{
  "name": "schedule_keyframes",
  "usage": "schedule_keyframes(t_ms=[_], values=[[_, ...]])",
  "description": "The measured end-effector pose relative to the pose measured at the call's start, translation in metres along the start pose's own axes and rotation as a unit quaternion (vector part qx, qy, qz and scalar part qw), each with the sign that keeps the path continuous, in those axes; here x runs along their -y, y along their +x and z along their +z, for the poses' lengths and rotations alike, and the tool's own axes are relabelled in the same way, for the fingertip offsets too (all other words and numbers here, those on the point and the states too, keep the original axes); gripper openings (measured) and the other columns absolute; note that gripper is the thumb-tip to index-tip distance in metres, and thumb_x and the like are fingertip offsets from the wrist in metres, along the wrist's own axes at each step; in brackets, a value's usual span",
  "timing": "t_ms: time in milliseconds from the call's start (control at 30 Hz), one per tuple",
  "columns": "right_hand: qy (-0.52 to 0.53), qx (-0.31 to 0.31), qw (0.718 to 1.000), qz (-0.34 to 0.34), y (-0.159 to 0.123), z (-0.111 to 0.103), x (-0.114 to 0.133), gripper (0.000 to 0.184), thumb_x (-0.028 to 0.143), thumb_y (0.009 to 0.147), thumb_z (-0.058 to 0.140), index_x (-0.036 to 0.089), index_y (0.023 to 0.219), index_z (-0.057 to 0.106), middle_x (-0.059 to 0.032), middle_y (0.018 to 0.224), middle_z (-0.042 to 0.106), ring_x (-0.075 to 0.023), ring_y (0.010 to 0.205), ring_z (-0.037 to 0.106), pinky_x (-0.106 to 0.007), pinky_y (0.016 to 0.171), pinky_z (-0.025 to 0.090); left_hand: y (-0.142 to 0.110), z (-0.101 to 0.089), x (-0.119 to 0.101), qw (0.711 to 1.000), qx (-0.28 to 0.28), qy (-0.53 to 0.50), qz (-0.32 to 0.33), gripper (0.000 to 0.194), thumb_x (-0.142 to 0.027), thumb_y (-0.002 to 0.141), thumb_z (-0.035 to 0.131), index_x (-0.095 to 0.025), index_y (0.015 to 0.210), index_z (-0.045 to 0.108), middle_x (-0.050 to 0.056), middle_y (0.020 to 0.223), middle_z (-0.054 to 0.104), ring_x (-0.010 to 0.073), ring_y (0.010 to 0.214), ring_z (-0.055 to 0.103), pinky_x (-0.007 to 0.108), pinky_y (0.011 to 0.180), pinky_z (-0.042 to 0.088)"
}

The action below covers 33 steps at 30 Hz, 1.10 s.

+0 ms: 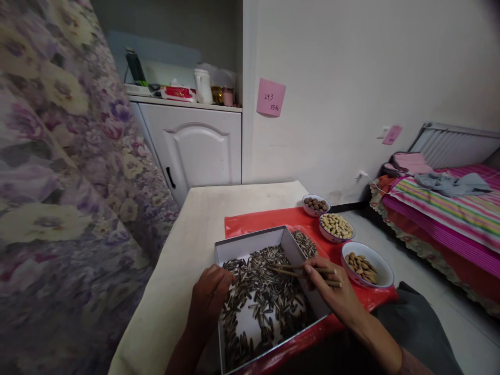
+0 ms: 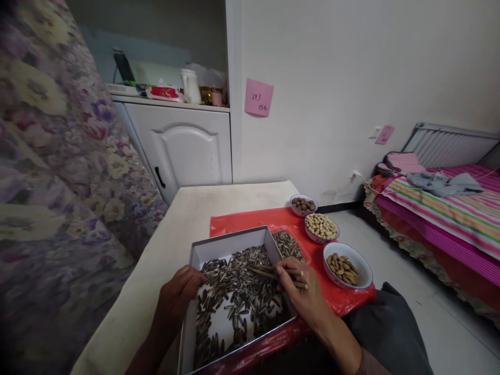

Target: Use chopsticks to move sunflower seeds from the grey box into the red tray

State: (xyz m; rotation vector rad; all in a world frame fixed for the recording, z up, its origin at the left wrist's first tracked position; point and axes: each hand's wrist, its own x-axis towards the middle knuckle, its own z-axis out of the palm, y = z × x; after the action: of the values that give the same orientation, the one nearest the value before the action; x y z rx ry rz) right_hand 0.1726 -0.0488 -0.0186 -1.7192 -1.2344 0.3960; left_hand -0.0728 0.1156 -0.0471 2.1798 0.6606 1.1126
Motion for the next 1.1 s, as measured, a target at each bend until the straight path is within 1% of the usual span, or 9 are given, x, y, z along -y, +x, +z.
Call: schedule_keyframes(t_ms=[133,400,567,700,833,933,1100], values=[[0.002,0.003,1.000,-0.003,-0.001,0.001,0.000,0.031,0.043,0.096,0.050,0.018,0.083,0.063,-0.0017,0.065,0.062,-0.0165,0.060,0.062,-0.025,0.056,0.045,0.000,0.000,0.000,1.000,-0.001,0.003,0.002,0.032,-0.029,0.095,0.042,-0.019,0.071,0.059,-0.001,0.066,0.056,0.0148,0.067,0.054,0.029,0.067,0.039],[0.006,0.009,1.000,0.002,-0.001,0.003,0.000,0.031,0.043,0.096,0.050,0.018,0.081,0.063,-0.0004,0.064,0.061,-0.0153,0.058,0.059,-0.025,0.055,0.042,-0.001,0.001,0.002,1.000,0.003,-0.005,0.001,0.031,-0.029,0.096,0.042,-0.019,0.073,0.060,-0.001,0.068,0.056,0.0147,0.069,0.054,0.029,0.068,0.039],[0.008,0.009,1.000,0.006,0.000,0.004,-0.001,0.033,0.044,0.096,0.049,0.019,0.080,0.062,-0.0007,0.063,0.062,-0.0162,0.059,0.061,-0.025,0.056,0.044,-0.001,0.002,0.002,1.000,0.009,-0.008,-0.008,0.031,-0.030,0.097,0.042,-0.020,0.073,0.059,0.000,0.069,0.056,0.0151,0.070,0.053,0.029,0.068,0.039],[0.031,-0.015,0.999,0.014,-0.001,0.000,-0.004,0.033,0.046,0.096,0.050,0.018,0.084,0.063,-0.0009,0.063,0.063,-0.0171,0.060,0.063,-0.026,0.057,0.046,0.000,0.002,0.000,1.000,0.010,-0.012,-0.015,0.032,-0.032,0.097,0.042,-0.020,0.074,0.059,0.000,0.070,0.056,0.0155,0.071,0.053,0.029,0.070,0.039],[0.029,-0.041,0.999,0.015,0.000,-0.007,-0.003,0.033,0.047,0.095,0.050,0.019,0.089,0.064,-0.0018,0.064,0.065,-0.0184,0.062,0.064,-0.027,0.060,0.048,0.000,0.002,-0.001,1.000,0.007,-0.009,-0.015,0.034,-0.034,0.097,0.041,-0.020,0.072,0.059,0.001,0.068,0.057,0.0163,0.070,0.053,0.030,0.069,0.040],[0.022,-0.024,0.999,0.011,0.003,-0.007,0.002,0.032,0.046,0.096,0.050,0.019,0.086,0.064,-0.0022,0.064,0.066,-0.0183,0.062,0.064,-0.027,0.059,0.048,0.000,0.001,-0.002,1.000,0.008,-0.003,-0.018,0.034,-0.034,0.096,0.041,-0.020,0.071,0.059,0.001,0.067,0.057,0.0165,0.069,0.053,0.030,0.068,0.040],[-0.004,-0.005,1.000,-0.024,0.009,0.004,0.009,0.030,0.041,0.096,0.050,0.019,0.083,0.064,-0.0017,0.065,0.064,-0.0170,0.060,0.061,-0.026,0.057,0.045,0.000,0.001,-0.001,1.000,0.006,-0.005,-0.012,0.034,-0.033,0.095,0.042,-0.020,0.071,0.060,0.001,0.067,0.057,0.0163,0.068,0.054,0.030,0.067,0.040]])
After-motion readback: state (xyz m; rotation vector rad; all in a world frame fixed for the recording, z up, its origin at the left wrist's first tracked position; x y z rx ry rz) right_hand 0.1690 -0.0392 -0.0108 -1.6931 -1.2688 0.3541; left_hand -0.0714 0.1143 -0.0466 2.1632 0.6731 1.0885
